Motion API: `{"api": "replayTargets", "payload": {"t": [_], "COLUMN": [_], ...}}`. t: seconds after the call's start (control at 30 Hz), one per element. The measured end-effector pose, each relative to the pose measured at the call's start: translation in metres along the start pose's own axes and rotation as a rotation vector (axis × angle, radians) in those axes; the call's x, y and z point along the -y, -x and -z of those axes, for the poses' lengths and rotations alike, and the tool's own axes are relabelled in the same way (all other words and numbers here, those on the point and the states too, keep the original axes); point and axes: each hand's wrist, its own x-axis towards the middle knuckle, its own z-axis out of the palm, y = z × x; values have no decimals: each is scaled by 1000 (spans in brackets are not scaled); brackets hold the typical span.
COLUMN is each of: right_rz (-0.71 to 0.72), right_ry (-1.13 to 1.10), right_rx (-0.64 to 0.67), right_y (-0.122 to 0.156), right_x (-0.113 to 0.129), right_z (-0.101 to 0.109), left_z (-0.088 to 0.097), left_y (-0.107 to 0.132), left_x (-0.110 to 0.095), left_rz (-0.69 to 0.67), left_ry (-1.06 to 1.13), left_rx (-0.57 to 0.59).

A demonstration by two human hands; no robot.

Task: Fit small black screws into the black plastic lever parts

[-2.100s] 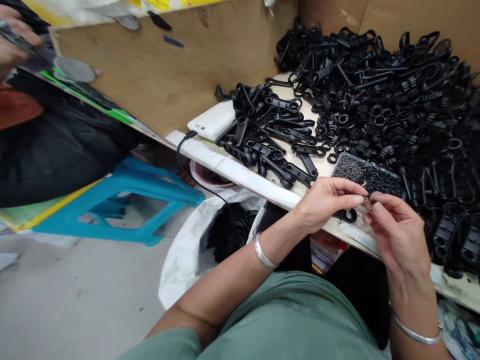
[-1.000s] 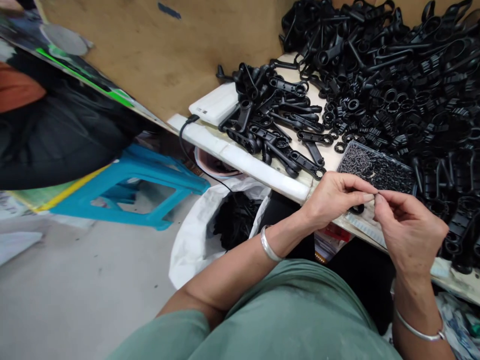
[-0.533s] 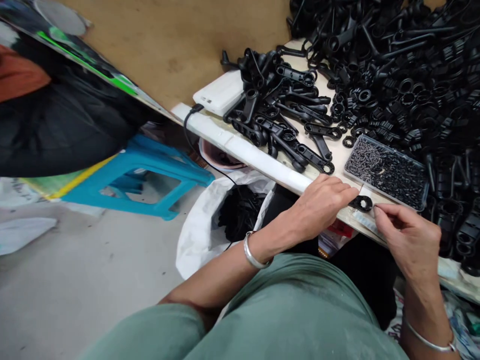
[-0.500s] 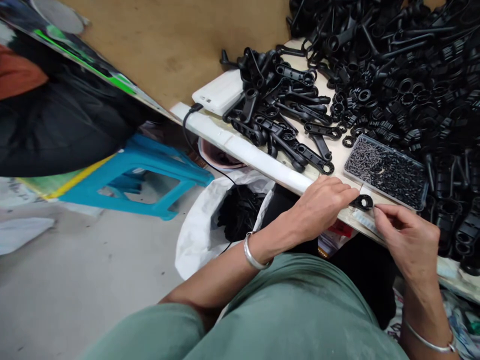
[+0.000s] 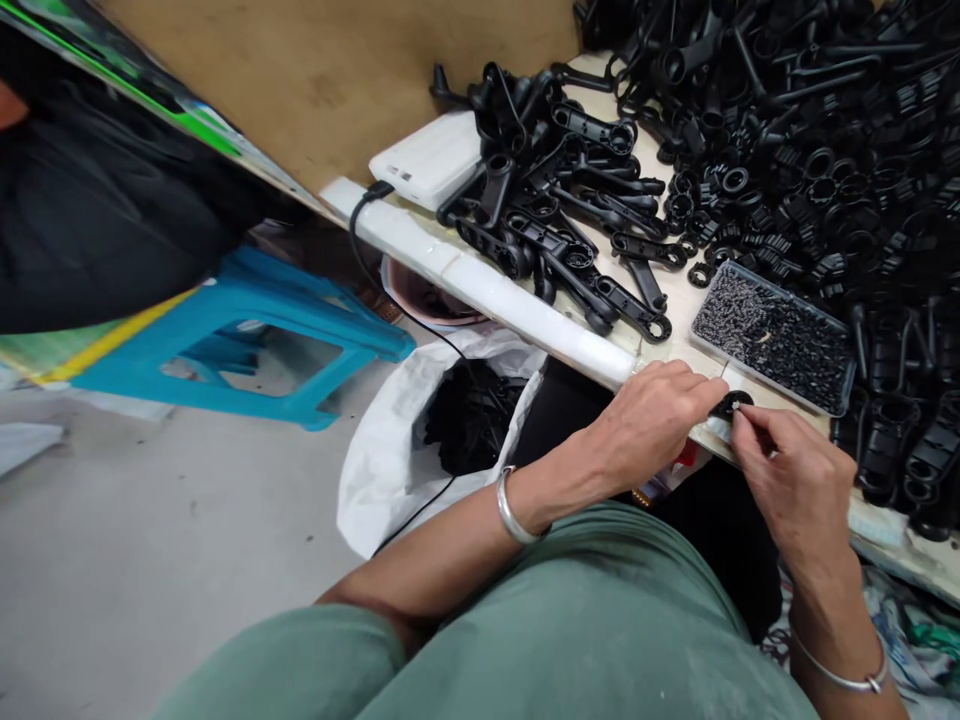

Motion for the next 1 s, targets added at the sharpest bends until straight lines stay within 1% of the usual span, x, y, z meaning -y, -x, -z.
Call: {"api": "replayTargets", "payload": {"t": [0.2, 0.33, 0.4, 0.47, 0.57, 0.6, 0.67, 0.77, 0.9, 1.0], "right_rz": [-32, -133, -216, -345, -582, -643, -715, -725, -631, -558], "right_ry": [71, 116, 52, -76, -313, -374, -432, -347, -148, -80], "right_rx": [83, 120, 120, 147, 273, 318, 367, 385, 377, 371], "right_y": [0, -1, -1, -3, -8, -10, -14, -18, -20, -22], "right_x": [7, 15, 16, 12, 4, 2, -1, 0, 6, 10], "right_z": [0, -1, 0, 3, 9, 11, 13, 14, 14, 16], "left_z": [-1, -4, -6, -8, -9, -9, -9, -10, -11, -11], "left_y": [1, 2, 3, 3, 3, 3, 3, 4, 5, 5], "left_x": [0, 0, 1, 2, 3, 3, 3, 4, 4, 4], "left_rz": [-11, -22, -22, -27, -43, -46, -51, -57, -60, -66], "left_ry": [8, 23, 29, 41, 69, 75, 85, 97, 114, 119], "left_rx": [-14, -43, -59, -73, -93, -97, -105, -111, -119, -129]}}
